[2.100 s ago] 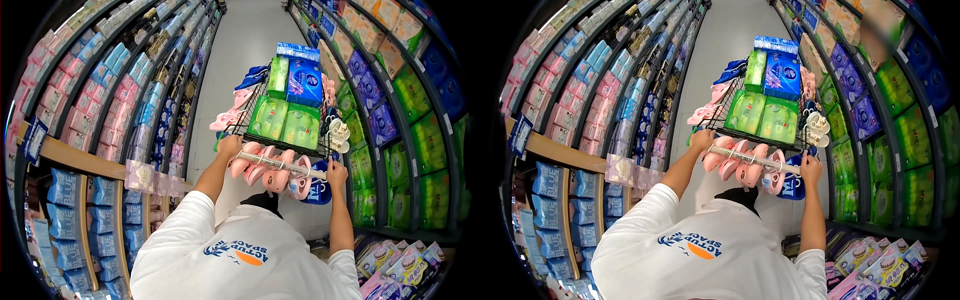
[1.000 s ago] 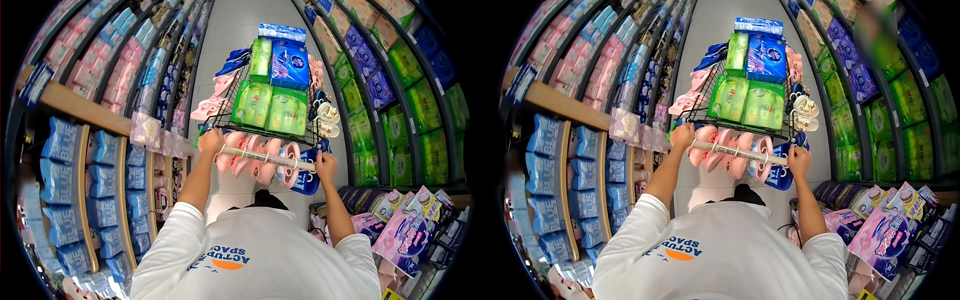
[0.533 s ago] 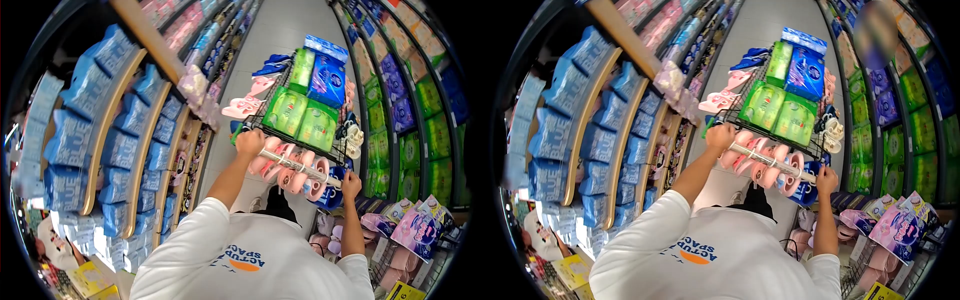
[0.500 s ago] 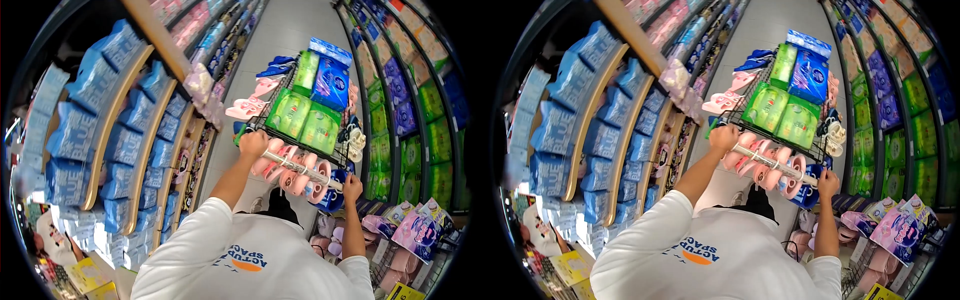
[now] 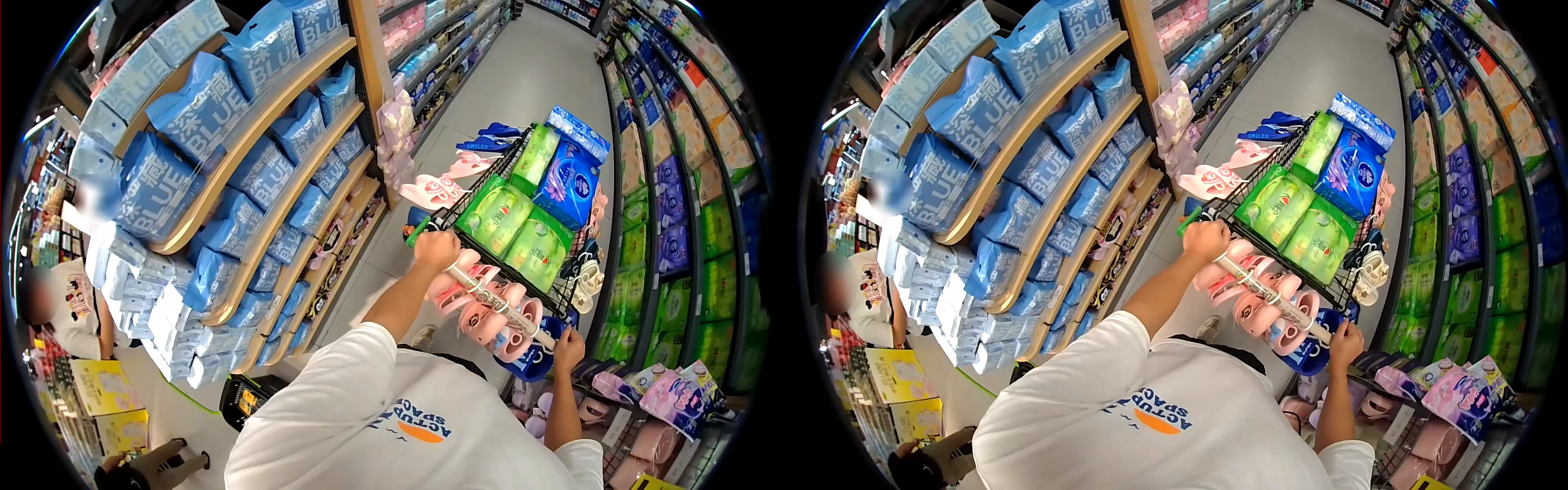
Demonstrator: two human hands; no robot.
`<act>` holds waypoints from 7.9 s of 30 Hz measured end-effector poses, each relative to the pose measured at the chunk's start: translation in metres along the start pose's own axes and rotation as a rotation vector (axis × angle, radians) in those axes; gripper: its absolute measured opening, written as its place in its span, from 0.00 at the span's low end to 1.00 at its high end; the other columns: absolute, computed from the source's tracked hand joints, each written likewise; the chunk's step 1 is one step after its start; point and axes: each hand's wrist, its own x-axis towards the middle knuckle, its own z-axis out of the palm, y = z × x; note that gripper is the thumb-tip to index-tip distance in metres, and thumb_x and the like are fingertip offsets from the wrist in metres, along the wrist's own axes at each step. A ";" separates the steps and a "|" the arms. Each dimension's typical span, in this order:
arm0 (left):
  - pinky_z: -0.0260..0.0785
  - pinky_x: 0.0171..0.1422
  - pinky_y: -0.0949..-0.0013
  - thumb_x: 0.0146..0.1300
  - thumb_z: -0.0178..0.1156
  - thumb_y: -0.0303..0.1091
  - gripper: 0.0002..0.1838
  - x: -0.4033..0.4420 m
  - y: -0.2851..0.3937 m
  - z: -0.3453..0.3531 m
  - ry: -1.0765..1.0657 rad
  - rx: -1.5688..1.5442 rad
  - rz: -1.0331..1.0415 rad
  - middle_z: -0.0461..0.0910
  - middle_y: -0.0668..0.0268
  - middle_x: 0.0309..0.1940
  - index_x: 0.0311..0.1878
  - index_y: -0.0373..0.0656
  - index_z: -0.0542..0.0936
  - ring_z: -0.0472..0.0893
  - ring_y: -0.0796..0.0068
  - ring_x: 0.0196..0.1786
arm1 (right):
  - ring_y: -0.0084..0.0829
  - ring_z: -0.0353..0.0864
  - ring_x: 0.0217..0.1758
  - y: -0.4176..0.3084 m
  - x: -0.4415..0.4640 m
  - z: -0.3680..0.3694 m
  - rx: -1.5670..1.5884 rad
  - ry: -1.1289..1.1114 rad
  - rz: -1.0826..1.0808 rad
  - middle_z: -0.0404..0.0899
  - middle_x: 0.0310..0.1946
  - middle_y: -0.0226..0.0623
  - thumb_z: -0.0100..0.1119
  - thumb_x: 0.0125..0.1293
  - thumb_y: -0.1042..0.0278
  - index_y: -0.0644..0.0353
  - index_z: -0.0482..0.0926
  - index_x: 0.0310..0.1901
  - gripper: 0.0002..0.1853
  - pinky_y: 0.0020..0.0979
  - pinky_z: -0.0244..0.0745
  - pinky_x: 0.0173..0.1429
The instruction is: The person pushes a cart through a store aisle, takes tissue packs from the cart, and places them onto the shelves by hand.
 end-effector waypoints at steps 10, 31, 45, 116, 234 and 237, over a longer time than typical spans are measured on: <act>0.76 0.43 0.55 0.58 0.53 0.43 0.15 -0.055 -0.010 -0.014 -0.090 0.088 -0.065 0.84 0.52 0.31 0.32 0.44 0.85 0.84 0.53 0.36 | 0.48 0.72 0.25 -0.006 -0.049 -0.026 0.048 0.071 -0.058 0.73 0.19 0.44 0.55 0.64 0.64 0.63 0.73 0.19 0.17 0.44 0.64 0.34; 0.76 0.44 0.62 0.54 0.56 0.42 0.15 -0.204 -0.031 -0.047 -0.255 0.191 -0.176 0.85 0.57 0.35 0.33 0.43 0.86 0.85 0.60 0.40 | 0.47 0.72 0.26 0.018 -0.172 -0.075 0.031 0.031 -0.075 0.73 0.19 0.42 0.54 0.67 0.61 0.62 0.74 0.20 0.19 0.45 0.66 0.36; 0.75 0.44 0.56 0.57 0.52 0.44 0.18 -0.286 -0.040 -0.059 -0.121 0.131 -0.140 0.84 0.55 0.31 0.28 0.42 0.85 0.84 0.56 0.37 | 0.49 0.72 0.27 0.034 -0.230 -0.096 0.026 0.117 -0.104 0.73 0.21 0.45 0.52 0.68 0.61 0.64 0.75 0.21 0.19 0.45 0.66 0.37; 0.76 0.48 0.59 0.55 0.60 0.61 0.29 -0.430 -0.172 -0.141 -0.300 0.265 -0.071 0.84 0.51 0.39 0.37 0.40 0.86 0.84 0.52 0.43 | 0.45 0.73 0.24 -0.085 -0.456 -0.182 0.030 0.209 -0.106 0.72 0.16 0.42 0.57 0.61 0.66 0.61 0.73 0.16 0.16 0.44 0.66 0.31; 0.74 0.55 0.62 0.58 0.54 0.51 0.25 0.236 0.099 0.039 -0.634 0.318 -0.251 0.82 0.54 0.49 0.48 0.41 0.84 0.83 0.60 0.52 | 0.50 0.74 0.26 0.018 0.253 0.073 -0.036 0.043 -0.021 0.74 0.19 0.46 0.56 0.60 0.65 0.62 0.73 0.18 0.15 0.47 0.66 0.34; 0.74 0.55 0.63 0.58 0.54 0.48 0.23 0.238 0.108 0.041 -0.650 0.292 -0.266 0.83 0.56 0.49 0.47 0.42 0.84 0.83 0.61 0.52 | 0.50 0.73 0.26 0.029 0.260 0.080 -0.029 0.032 -0.027 0.72 0.19 0.46 0.56 0.61 0.65 0.63 0.70 0.18 0.16 0.47 0.65 0.34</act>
